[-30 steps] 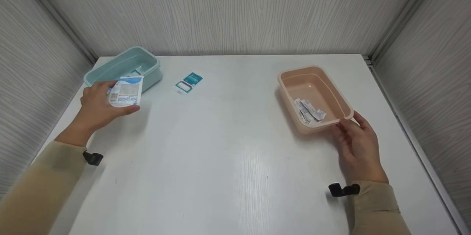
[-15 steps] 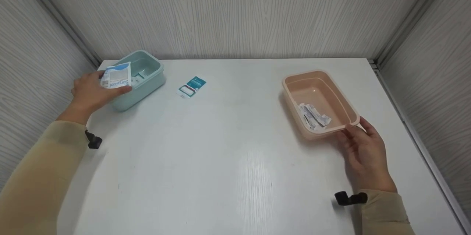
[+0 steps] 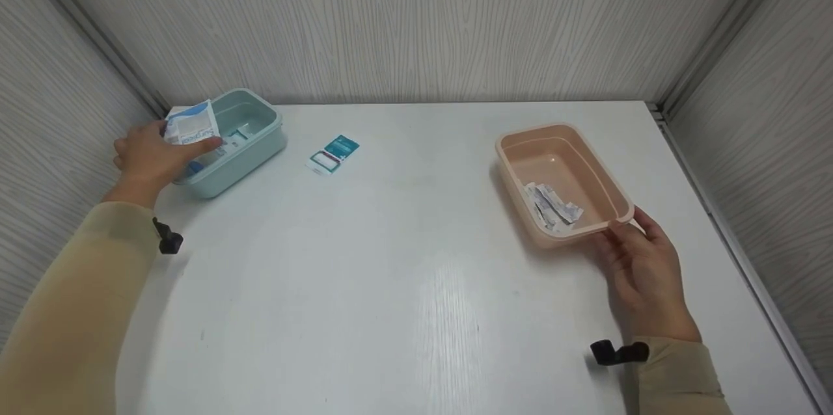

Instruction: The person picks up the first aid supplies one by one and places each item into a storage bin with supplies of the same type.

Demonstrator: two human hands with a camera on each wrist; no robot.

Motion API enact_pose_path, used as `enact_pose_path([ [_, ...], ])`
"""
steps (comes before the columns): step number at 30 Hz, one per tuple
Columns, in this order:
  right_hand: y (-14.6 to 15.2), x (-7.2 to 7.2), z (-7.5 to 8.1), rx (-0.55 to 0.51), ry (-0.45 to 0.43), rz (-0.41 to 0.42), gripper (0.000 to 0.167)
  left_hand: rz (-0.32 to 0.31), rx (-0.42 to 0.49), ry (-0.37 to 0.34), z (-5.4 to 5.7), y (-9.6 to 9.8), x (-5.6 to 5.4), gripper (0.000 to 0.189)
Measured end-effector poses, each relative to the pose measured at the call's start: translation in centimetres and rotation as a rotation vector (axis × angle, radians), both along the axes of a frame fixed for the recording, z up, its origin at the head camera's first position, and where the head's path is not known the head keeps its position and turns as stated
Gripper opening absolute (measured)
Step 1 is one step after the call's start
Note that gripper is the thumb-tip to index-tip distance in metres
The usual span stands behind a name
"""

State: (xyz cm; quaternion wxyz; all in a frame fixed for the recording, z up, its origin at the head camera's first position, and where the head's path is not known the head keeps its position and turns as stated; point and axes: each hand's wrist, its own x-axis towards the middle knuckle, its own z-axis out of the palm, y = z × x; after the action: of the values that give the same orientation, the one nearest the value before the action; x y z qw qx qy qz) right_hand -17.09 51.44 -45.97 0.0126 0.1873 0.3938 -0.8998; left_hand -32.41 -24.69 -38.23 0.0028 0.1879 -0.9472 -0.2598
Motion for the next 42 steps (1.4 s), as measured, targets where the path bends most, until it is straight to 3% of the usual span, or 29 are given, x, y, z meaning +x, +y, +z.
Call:
enact_pose_path([
  [11, 0.1, 0.1, 0.1, -0.004, 0.017, 0.021, 0.037, -0.003, 0.011, 0.016, -0.5, -0.2, 0.3, 0.157],
  [17, 0.1, 0.1, 0.2, -0.019, 0.022, 0.027, 0.038, -0.034, 0.019, 0.061, -0.5, 0.5, 0.5, 0.151],
  [25, 0.0, 0.0, 0.2, 0.007, -0.007, 0.012, 0.039, -0.077, 0.044, 0.166, -0.3, 3.1, 1.0, 0.126],
  [36, 0.1, 0.2, 0.3, -0.004, -0.002, 0.029, 0.038, -0.106, 0.101, 0.227, -0.7, 7.0, 2.0, 0.105],
  [42, 0.2, 0.4, 0.3, -0.003, -0.023, 0.036, 0.040, -0.143, 0.183, 0.328, -0.9, 9.4, 2.6, 0.080],
])
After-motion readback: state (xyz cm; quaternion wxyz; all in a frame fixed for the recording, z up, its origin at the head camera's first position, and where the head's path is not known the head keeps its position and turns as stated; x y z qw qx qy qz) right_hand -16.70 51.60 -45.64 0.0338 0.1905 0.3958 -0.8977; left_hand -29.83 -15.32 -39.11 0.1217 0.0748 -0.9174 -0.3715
